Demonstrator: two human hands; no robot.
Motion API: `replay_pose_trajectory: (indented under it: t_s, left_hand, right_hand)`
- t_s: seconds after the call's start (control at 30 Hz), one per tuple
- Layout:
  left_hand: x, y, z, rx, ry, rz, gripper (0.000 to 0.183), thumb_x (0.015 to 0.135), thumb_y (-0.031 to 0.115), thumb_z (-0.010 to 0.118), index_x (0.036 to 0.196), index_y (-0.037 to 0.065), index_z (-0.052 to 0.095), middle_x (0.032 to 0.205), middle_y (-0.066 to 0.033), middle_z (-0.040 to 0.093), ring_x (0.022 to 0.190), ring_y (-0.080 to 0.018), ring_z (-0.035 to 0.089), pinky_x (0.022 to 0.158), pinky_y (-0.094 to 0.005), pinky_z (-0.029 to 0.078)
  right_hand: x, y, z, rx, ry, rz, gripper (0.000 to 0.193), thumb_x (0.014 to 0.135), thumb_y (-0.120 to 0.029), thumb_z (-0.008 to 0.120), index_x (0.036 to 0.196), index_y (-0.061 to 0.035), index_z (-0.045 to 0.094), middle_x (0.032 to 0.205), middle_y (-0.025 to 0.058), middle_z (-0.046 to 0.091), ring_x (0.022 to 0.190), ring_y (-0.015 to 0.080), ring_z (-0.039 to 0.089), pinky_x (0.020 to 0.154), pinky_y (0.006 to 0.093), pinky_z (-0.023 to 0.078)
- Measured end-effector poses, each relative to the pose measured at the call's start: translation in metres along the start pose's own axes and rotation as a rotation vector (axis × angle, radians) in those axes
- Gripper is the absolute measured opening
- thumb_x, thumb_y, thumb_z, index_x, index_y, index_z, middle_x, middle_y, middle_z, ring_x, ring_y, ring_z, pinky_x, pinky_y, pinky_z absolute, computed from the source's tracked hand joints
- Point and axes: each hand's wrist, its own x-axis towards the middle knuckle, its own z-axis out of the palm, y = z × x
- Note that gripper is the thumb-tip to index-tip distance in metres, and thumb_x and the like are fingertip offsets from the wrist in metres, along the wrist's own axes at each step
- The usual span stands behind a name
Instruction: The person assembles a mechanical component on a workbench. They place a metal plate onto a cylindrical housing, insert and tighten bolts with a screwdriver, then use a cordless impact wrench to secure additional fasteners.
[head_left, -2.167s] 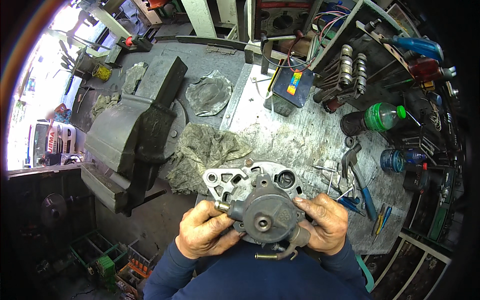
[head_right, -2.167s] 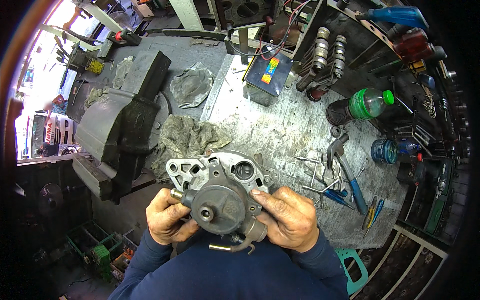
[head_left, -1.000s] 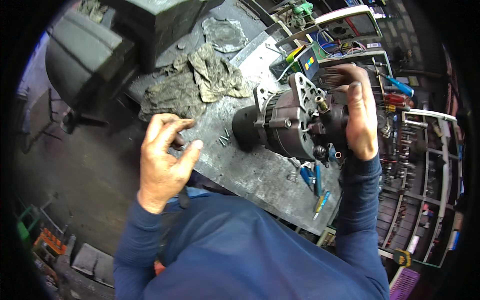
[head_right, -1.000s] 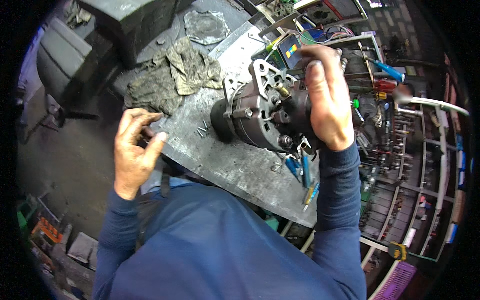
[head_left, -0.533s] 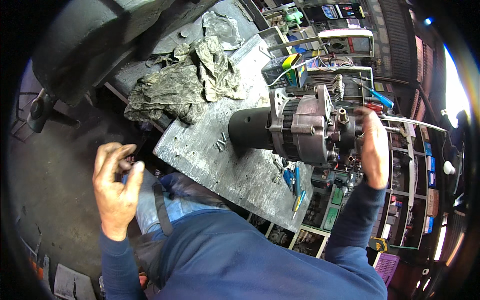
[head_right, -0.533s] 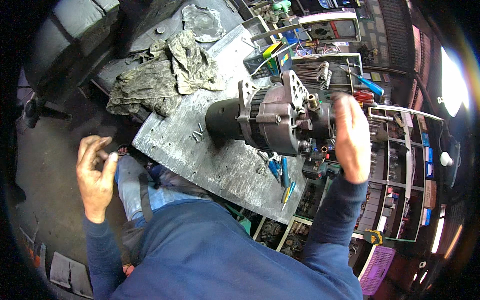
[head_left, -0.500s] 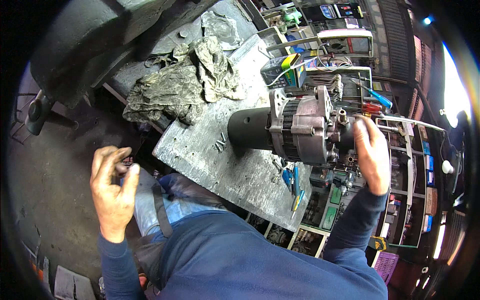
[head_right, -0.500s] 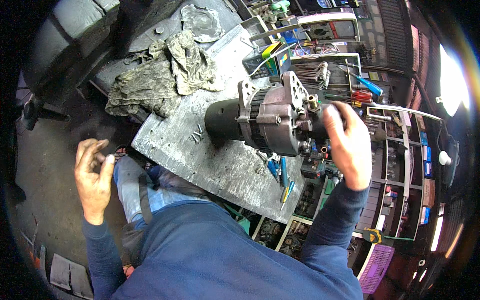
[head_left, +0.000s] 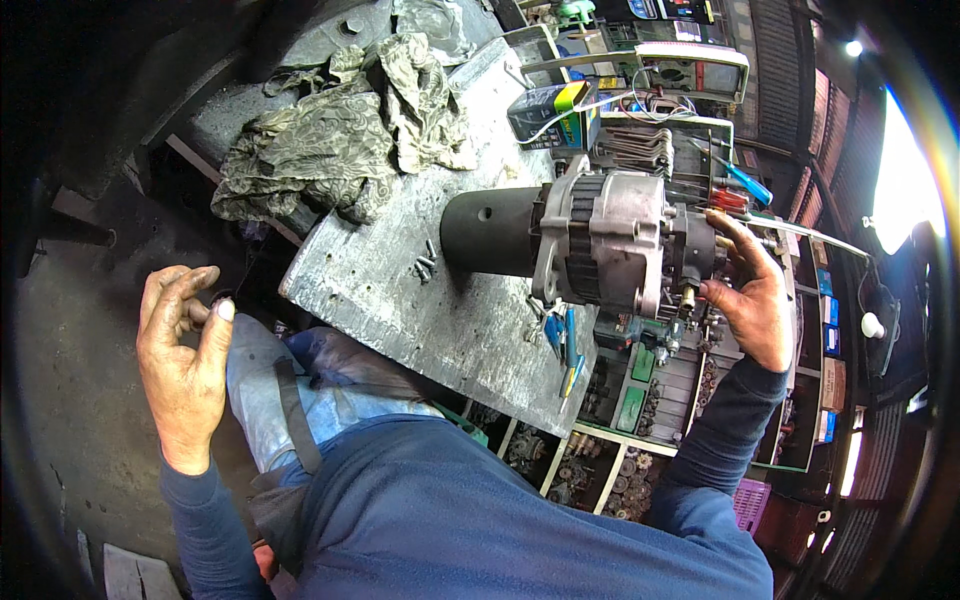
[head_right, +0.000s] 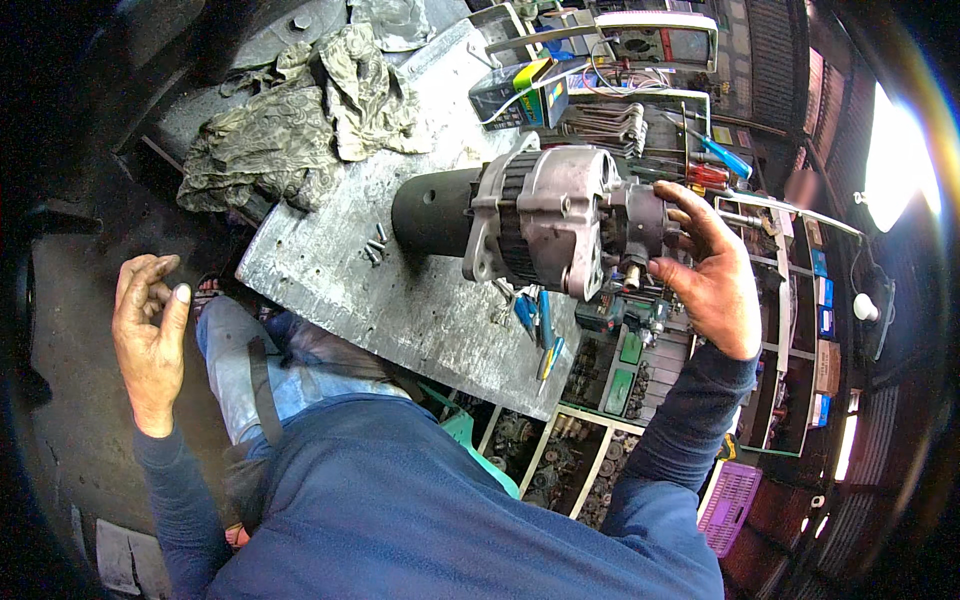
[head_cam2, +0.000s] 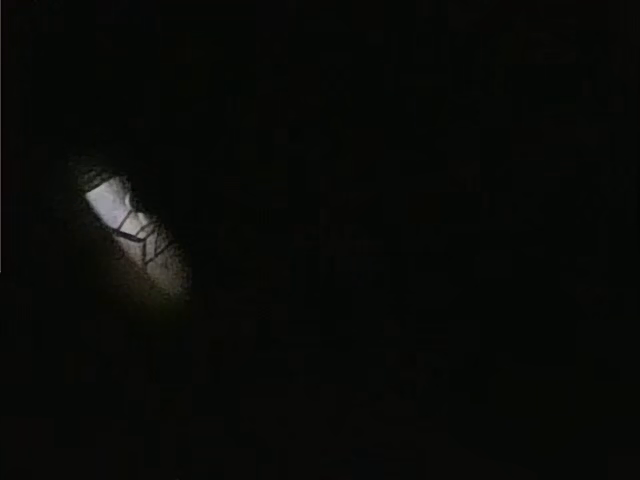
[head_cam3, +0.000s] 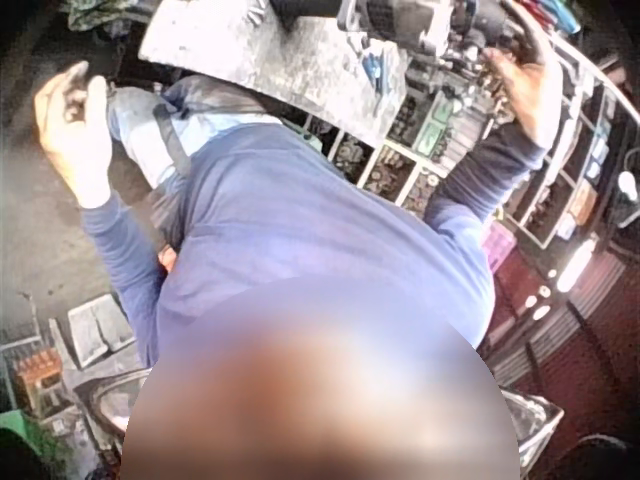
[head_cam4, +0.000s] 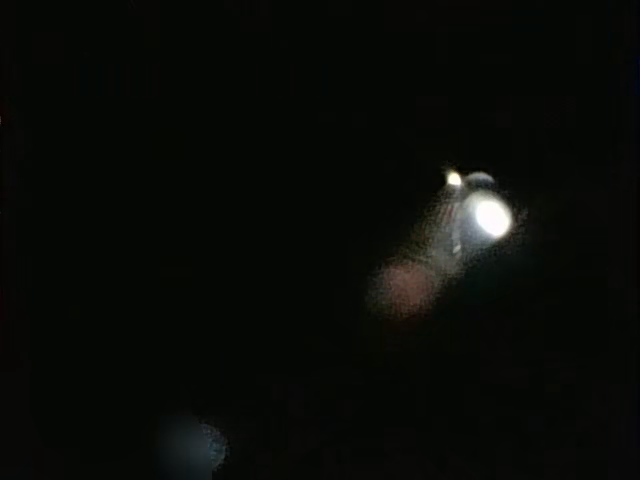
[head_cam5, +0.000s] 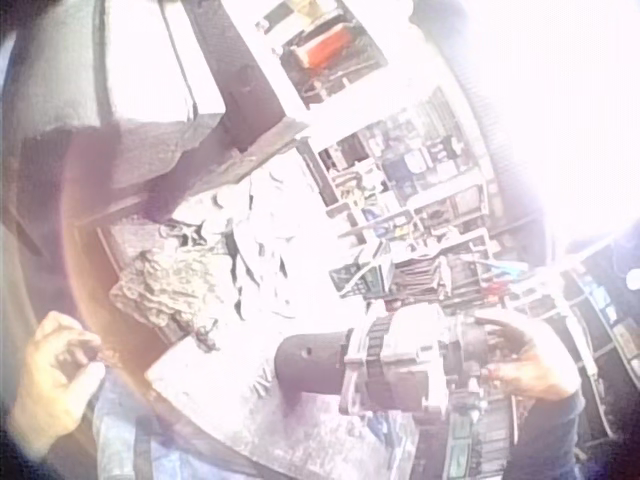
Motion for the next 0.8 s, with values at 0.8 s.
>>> replay_pose_trajectory:
  t_s: [0.8]
  left_hand:
    - [0.01,0.156,0.039,0.201,-0.173,0.178,0.03,0.083,0.003,0.078,0.112,-0.003,0.073,0.108,-0.0091,0.063,0.074,-0.0129,0.059,0.065,-0.0276,0.05]
  right_hand:
    - [0.078,0.028,0.044,0.2,0.727,-0.265,0.026,0.108,-0.024,0.06,0.111,-0.0004,0.071,0.099,0.0128,0.072,0.094,0.0248,0.068,0.088,0.0369,0.052]
